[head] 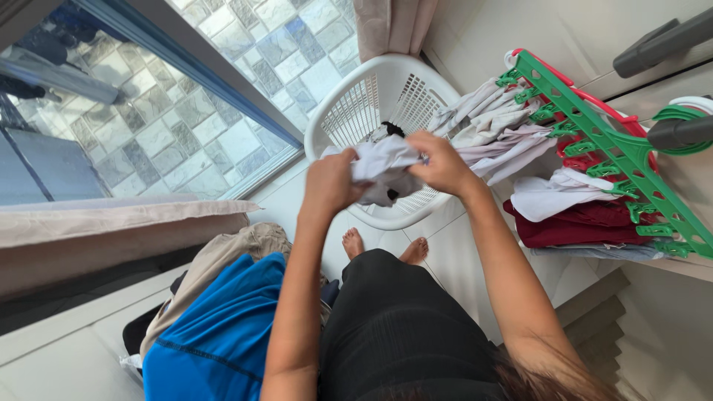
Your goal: The person hangs laundry on a multi-clip drying rack by hand, taking small items from a white plastic basket and pinning them to the clips.
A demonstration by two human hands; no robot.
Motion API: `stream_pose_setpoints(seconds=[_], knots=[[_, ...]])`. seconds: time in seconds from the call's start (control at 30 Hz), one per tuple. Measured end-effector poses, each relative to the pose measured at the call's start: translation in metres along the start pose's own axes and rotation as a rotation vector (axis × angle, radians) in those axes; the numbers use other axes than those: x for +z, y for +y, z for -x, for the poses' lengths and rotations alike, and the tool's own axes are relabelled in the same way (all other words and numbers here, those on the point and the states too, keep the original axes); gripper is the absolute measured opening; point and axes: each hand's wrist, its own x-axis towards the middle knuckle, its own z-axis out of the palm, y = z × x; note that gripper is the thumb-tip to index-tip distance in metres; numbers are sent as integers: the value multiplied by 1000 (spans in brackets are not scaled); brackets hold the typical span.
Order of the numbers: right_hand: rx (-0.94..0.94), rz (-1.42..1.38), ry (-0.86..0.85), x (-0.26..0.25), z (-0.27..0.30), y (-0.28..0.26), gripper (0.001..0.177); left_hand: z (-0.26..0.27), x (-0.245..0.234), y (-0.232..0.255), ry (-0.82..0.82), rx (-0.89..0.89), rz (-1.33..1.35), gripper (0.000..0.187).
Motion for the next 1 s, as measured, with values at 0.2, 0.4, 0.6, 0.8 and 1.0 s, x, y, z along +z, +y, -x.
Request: stream_pose_setpoints(seconds=[0.2, 0.4, 0.6, 0.8, 1.0], knots=[[17, -119, -23, -4, -1, -37, 64, 6, 37, -53, 49, -68, 1003, 32], [380, -160, -85, -2, 6, 1, 42, 7, 14, -11, -52, -29, 580, 48], [139, -302, -92, -1, 11, -23, 58, 1, 30, -16, 89, -50, 654, 28], [304, -323, -54, 2, 12, -2, 50, -1, 30, -17, 31, 33, 943, 39], [499, -875, 66, 13, 14, 40, 40, -6, 46, -20, -174, -11, 415, 39]])
